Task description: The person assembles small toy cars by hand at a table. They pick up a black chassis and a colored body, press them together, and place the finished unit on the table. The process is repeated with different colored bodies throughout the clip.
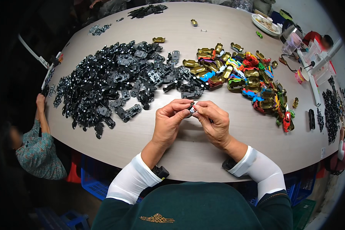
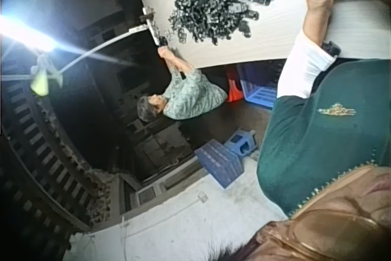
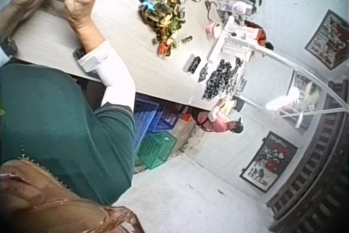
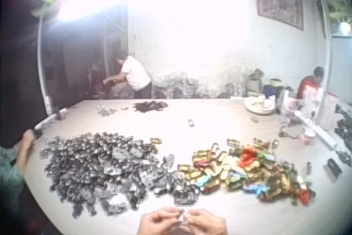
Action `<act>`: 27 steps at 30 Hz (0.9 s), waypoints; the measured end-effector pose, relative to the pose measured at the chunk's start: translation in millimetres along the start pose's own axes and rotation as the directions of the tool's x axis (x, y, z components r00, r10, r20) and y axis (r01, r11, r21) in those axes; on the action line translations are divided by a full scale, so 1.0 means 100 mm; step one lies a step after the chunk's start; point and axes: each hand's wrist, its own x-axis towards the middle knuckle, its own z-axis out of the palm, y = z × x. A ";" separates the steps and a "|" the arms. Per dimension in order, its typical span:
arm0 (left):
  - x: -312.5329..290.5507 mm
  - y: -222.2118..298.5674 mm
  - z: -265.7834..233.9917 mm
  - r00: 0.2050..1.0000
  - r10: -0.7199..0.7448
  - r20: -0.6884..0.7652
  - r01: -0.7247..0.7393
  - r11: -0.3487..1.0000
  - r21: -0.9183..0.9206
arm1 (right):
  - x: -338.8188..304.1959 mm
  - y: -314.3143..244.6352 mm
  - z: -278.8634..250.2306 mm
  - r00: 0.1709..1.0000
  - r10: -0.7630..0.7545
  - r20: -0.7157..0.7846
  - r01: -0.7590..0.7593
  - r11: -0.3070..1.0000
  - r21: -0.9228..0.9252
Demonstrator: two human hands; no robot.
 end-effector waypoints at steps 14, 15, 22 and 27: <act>0.06 0.11 -0.03 0.975 -0.217 -0.049 0.220 0.974 0.062 | 0.07 0.06 -0.05 0.803 0.588 0.094 -0.580 0.736 0.349; 0.08 0.14 -0.06 0.966 -0.253 -0.054 0.253 0.967 -0.010 | 0.10 0.04 -0.10 0.744 0.651 0.147 -0.657 0.676 0.333; 0.08 0.10 -0.13 0.971 -0.239 0.006 0.239 0.970 0.049 | 0.14 0.10 -0.20 0.479 0.802 0.358 -0.857 0.339 0.387; 0.07 0.14 -0.07 0.924 -0.381 0.027 0.382 0.922 -0.059 | 0.17 0.05 -0.22 0.518 0.742 0.426 -0.853 0.410 0.324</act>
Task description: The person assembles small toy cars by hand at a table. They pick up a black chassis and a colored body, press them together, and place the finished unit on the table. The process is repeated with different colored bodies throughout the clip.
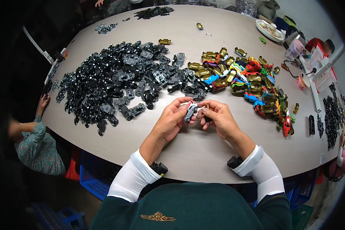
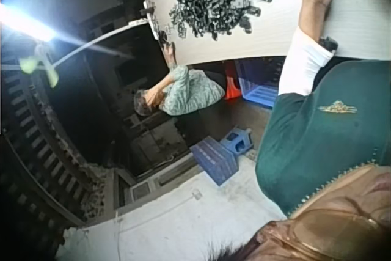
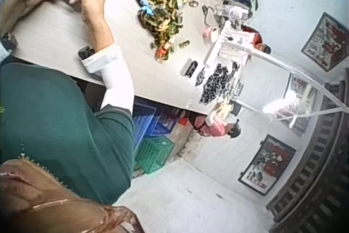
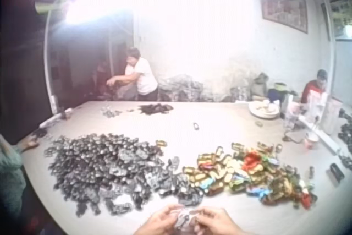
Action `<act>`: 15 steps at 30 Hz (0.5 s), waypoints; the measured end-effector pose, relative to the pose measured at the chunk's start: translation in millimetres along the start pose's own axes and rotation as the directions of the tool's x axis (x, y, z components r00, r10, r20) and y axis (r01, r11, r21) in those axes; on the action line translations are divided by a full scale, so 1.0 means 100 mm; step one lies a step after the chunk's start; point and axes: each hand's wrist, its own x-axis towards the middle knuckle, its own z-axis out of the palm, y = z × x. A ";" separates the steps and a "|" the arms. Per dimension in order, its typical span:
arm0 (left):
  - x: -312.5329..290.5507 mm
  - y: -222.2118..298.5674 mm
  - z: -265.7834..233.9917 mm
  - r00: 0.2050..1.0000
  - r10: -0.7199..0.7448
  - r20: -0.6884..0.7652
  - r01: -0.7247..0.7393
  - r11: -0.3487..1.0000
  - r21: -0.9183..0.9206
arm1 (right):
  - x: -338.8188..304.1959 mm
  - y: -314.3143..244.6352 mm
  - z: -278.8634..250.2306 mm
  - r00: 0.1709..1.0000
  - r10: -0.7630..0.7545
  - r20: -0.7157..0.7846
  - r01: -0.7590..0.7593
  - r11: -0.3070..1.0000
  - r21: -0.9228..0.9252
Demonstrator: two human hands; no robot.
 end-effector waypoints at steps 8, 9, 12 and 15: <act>-0.02 -0.04 0.01 0.999 0.015 -0.046 -0.006 0.979 0.204 | 0.03 0.06 0.00 0.989 -0.127 0.076 0.134 0.987 -0.091; -0.02 -0.02 0.03 0.998 0.012 -0.063 0.002 0.976 0.217 | 0.03 0.04 -0.02 0.986 -0.135 0.099 0.146 0.982 -0.119; -0.01 0.00 0.02 0.997 0.036 -0.063 -0.016 0.958 0.287 | -0.07 -0.09 -0.01 0.994 -0.094 0.050 0.102 0.974 -0.200; -0.01 -0.02 0.00 0.998 0.007 -0.068 0.015 0.948 0.317 | -0.02 -0.07 -0.05 0.980 -0.095 0.173 0.108 0.992 -0.069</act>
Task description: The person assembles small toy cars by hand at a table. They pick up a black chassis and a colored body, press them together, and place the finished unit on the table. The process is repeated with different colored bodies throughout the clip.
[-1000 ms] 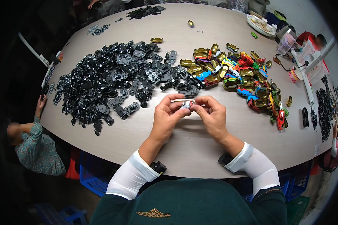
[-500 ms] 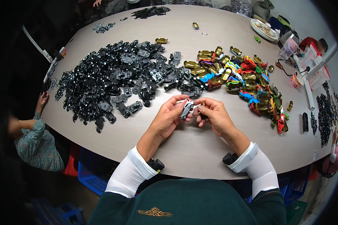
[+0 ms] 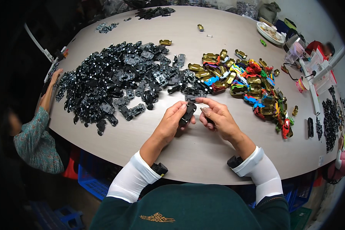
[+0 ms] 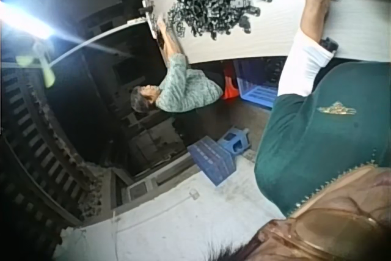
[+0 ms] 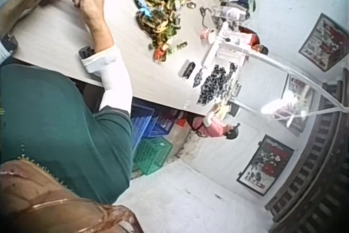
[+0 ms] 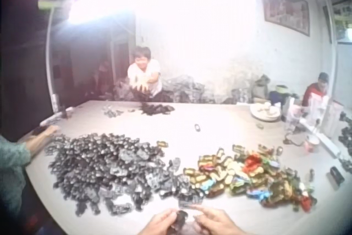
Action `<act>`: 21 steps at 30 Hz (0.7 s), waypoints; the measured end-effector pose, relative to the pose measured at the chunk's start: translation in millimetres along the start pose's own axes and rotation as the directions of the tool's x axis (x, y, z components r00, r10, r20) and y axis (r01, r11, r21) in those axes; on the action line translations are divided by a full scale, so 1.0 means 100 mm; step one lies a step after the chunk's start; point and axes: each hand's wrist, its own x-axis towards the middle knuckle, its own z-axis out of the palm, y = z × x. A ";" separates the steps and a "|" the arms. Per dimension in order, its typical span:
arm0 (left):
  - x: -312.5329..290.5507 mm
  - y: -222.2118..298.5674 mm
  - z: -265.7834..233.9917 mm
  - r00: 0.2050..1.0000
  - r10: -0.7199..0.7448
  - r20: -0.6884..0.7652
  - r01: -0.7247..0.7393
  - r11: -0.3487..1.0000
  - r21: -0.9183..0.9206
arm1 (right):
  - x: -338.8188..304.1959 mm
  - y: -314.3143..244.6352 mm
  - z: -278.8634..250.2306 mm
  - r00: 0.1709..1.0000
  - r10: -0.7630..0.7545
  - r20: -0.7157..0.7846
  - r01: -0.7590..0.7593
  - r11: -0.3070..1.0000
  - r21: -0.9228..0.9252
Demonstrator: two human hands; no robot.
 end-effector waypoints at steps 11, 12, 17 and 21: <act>-0.05 0.02 0.06 0.997 -0.079 -0.009 0.078 0.996 -0.039 | 0.00 0.10 0.02 0.991 0.056 0.123 -0.095 0.938 0.333; -0.05 0.03 0.07 0.996 -0.087 -0.007 0.087 0.995 -0.048 | 0.00 0.10 0.02 0.991 0.056 0.125 -0.095 0.939 0.331; -0.06 0.06 0.12 0.993 -0.112 -0.029 0.109 0.992 -0.070 | -0.01 0.13 0.03 0.990 0.027 0.136 -0.070 0.944 0.323; -0.05 0.05 0.09 0.995 -0.103 -0.015 0.103 0.994 -0.037 | -0.01 0.13 0.03 0.992 0.036 0.120 -0.058 0.980 0.190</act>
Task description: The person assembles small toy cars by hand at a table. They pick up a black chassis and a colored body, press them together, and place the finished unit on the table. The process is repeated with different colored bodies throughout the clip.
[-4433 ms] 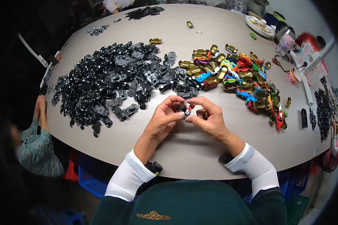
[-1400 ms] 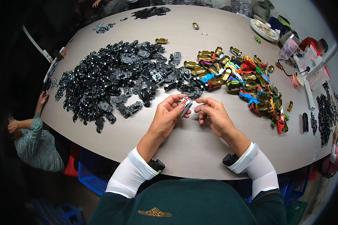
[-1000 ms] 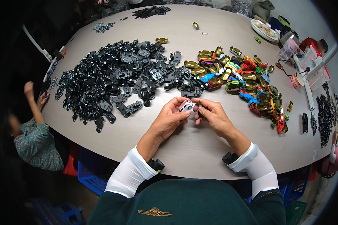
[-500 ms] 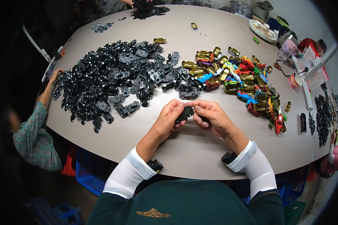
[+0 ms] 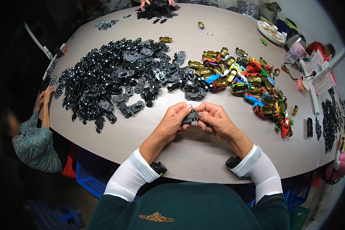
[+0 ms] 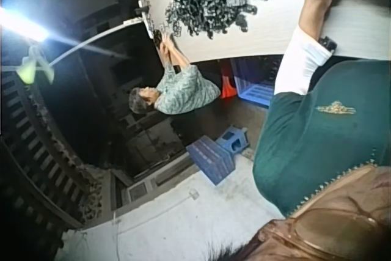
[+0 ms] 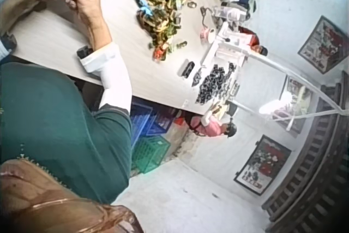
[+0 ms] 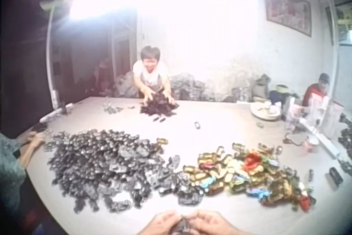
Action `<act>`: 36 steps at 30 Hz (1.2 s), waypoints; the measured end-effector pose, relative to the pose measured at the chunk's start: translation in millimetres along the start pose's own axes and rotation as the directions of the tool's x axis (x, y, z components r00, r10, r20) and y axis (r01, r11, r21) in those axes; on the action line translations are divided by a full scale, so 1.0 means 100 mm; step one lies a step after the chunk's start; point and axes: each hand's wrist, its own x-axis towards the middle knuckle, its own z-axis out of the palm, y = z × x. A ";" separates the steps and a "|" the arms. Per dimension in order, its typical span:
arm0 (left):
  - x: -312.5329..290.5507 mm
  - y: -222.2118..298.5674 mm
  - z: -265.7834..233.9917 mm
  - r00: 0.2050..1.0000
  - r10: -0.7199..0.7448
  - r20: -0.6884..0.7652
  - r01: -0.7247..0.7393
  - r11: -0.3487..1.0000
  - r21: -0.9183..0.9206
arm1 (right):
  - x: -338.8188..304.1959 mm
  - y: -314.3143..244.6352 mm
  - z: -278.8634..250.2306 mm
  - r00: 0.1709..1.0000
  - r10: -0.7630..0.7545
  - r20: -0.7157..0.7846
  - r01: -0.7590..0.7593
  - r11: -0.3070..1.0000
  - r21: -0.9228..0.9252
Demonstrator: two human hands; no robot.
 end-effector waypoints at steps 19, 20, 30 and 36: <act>0.07 -0.10 -0.05 0.973 0.202 -0.115 -0.162 0.945 0.285 | 0.02 0.00 -0.02 0.992 0.105 -0.065 -0.108 0.993 -0.039; 0.07 -0.10 -0.05 0.972 0.206 -0.113 -0.166 0.944 0.286 | 0.02 0.00 -0.02 0.992 0.106 -0.066 -0.108 0.994 -0.022; 0.11 -0.22 -0.06 0.941 0.324 -0.099 -0.275 0.902 0.333 | -0.01 -0.02 0.05 0.988 0.104 -0.115 -0.102 0.994 0.024; 0.08 -0.22 -0.05 0.936 0.344 -0.069 -0.285 0.859 0.425 | -0.01 0.13 0.03 0.989 0.017 -0.150 -0.038 0.990 -0.134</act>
